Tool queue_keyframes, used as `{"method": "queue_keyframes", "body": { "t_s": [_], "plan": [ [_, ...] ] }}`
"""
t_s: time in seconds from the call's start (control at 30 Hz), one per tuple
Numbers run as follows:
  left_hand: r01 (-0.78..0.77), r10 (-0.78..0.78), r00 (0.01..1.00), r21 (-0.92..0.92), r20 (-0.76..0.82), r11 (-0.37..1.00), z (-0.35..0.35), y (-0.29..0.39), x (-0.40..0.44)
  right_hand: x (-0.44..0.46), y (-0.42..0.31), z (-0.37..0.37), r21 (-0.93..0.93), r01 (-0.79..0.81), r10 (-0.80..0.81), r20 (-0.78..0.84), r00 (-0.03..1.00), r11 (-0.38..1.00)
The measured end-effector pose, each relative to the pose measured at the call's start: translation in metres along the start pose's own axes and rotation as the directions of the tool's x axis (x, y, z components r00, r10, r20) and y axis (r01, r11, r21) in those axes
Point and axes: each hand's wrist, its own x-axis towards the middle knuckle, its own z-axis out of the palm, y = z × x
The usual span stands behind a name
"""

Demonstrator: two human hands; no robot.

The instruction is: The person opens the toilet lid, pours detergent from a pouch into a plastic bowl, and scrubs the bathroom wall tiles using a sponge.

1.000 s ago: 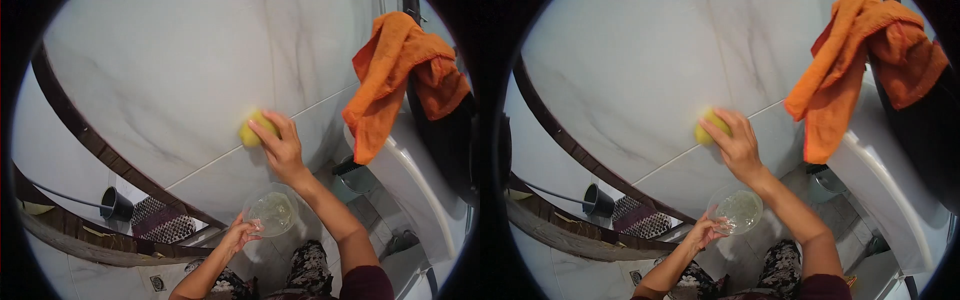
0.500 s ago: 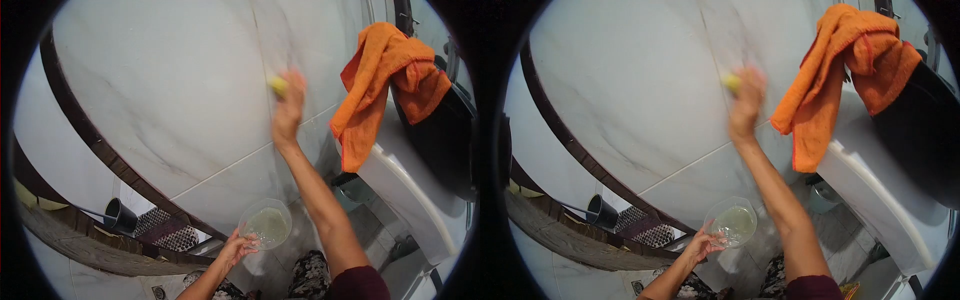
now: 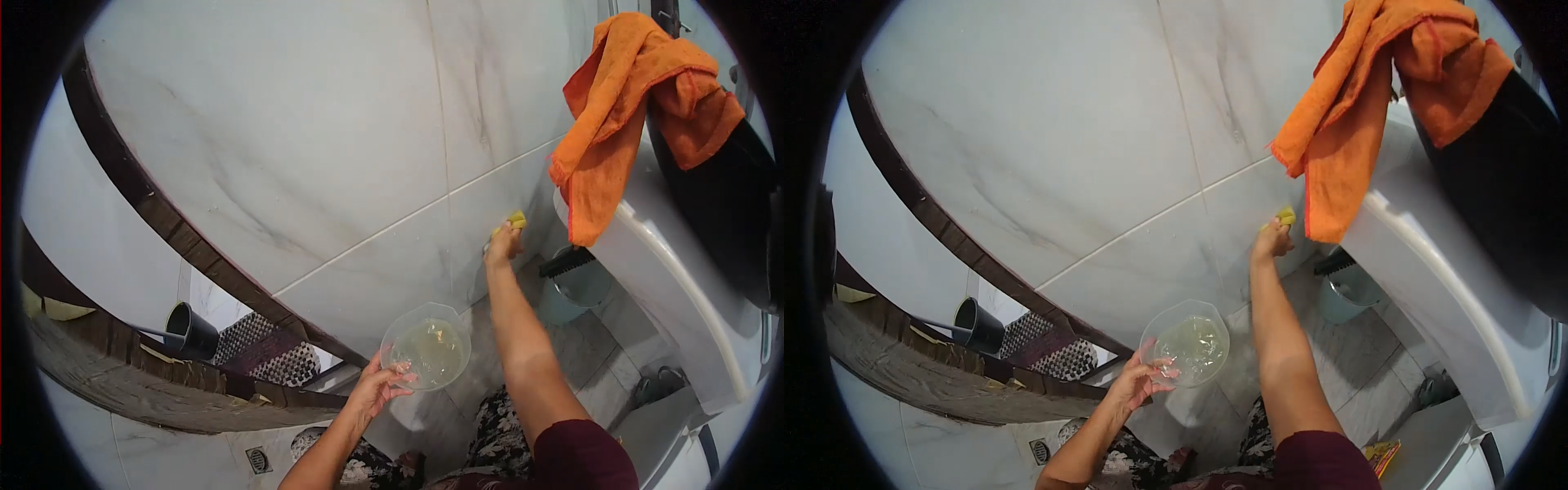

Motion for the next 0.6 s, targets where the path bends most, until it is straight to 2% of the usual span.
{"method": "queue_keyframes", "body": {
  "t_s": [0.07, 0.13, 0.17, 0.2, 0.27, 0.37, 0.43, 0.5, 0.53, 0.57, 0.6],
  "plan": [
    [0.01, -0.009, 0.999, 0.011, -0.035, 1.0, -0.001, 0.0, -0.002, -0.016, 0.025, -0.001, 0.176, 0.031, -0.029, -0.014, 0.999, 0.984],
    [0.011, -0.009, 0.998, 0.035, -0.064, 0.999, 0.001, -0.001, -0.001, -0.033, -0.025, 0.006, -0.019, 0.178, -0.177, 0.048, 0.983, 0.984],
    [0.006, -0.005, 0.999, 0.019, -0.048, 1.0, -0.001, -0.003, 0.0, -0.061, -0.072, 0.01, -0.042, 0.389, -0.385, 0.077, 0.92, 0.92],
    [0.009, -0.008, 0.998, 0.012, -0.057, 1.0, -0.003, -0.003, 0.0, -0.095, -0.117, 0.016, -0.059, 0.578, -0.57, 0.114, 0.814, 0.814],
    [0.027, -0.026, 0.997, 0.002, -0.077, 1.0, -0.003, -0.003, -0.003, -0.138, -0.158, 0.024, 0.114, 0.763, -0.757, 0.281, 0.59, 0.636],
    [0.05, -0.053, 0.995, -0.029, -0.086, 0.998, 0.002, 0.001, -0.005, -0.143, -0.137, 0.018, 0.068, 0.961, -0.888, 0.404, 0.22, 0.269],
    [0.047, -0.05, 0.995, -0.034, -0.086, 0.998, 0.0, 0.001, -0.004, -0.122, -0.078, 0.008, -0.073, 0.892, -0.823, 0.357, 0.441, 0.446],
    [0.044, -0.046, 0.995, -0.024, -0.09, 0.999, 0.001, 0.0, -0.003, -0.086, 0.002, -0.008, -0.19, 0.63, -0.607, 0.168, 0.777, 0.753],
    [0.046, -0.049, 0.994, -0.032, -0.097, 0.998, -0.001, 0.0, -0.004, -0.064, 0.039, -0.024, -0.172, 0.259, -0.234, 0.15, 0.96, 0.951],
    [0.049, -0.053, 0.994, -0.041, -0.094, 0.998, -0.002, -0.002, -0.002, -0.048, 0.058, -0.035, -0.15, -0.152, 0.172, 0.136, 0.976, 0.977],
    [0.048, -0.053, 0.995, -0.05, -0.088, 0.998, -0.001, -0.001, 0.001, -0.048, 0.051, -0.031, -0.09, -0.086, 0.099, 0.146, 0.984, 0.992]
  ]
}}
